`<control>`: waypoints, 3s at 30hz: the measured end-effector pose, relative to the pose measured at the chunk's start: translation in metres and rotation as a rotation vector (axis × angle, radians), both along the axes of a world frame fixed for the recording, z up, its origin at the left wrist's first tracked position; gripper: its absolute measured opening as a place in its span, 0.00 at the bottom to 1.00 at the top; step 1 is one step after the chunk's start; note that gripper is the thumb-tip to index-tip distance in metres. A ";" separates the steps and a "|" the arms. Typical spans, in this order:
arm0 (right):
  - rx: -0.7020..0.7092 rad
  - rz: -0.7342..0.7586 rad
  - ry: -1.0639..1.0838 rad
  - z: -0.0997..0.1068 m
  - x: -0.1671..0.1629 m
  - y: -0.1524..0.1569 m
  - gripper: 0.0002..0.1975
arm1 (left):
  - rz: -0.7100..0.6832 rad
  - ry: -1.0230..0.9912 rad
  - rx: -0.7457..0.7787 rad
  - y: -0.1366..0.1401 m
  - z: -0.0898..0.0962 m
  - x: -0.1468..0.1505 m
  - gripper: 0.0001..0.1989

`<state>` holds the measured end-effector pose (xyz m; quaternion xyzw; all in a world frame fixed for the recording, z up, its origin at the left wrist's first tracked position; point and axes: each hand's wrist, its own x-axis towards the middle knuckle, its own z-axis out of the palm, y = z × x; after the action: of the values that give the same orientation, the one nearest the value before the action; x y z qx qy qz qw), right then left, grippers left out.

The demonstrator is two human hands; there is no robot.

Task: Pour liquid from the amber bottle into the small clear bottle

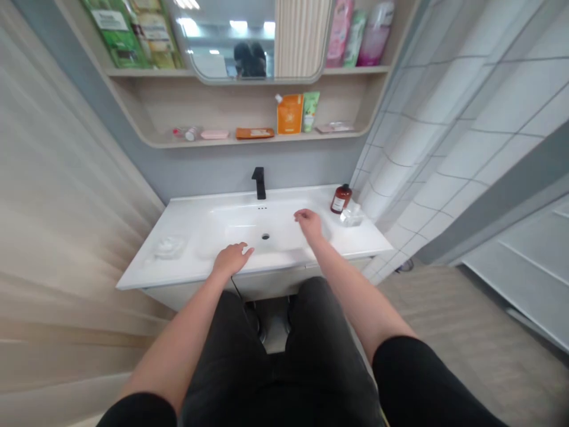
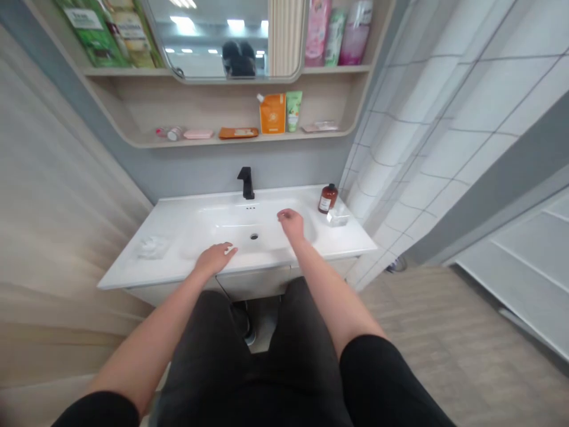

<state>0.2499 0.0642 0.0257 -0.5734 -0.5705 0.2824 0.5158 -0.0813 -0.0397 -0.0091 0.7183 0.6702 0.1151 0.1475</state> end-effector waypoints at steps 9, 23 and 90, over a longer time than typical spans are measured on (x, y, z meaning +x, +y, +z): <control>0.102 -0.287 -0.286 0.090 0.180 0.089 0.34 | 0.051 -0.022 0.015 0.001 -0.003 0.004 0.31; 0.246 0.148 -0.405 0.077 0.095 0.054 0.28 | 0.088 -0.092 -0.044 -0.001 0.005 0.004 0.33; 0.132 0.428 -0.856 -0.023 -0.097 -0.060 0.43 | 0.141 -0.599 0.167 0.031 -0.003 0.022 0.10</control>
<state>0.1525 0.0039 0.0025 -0.4740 -0.8534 0.0841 0.2002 -0.0598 -0.0082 -0.0120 0.6138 0.6335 0.3859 0.2704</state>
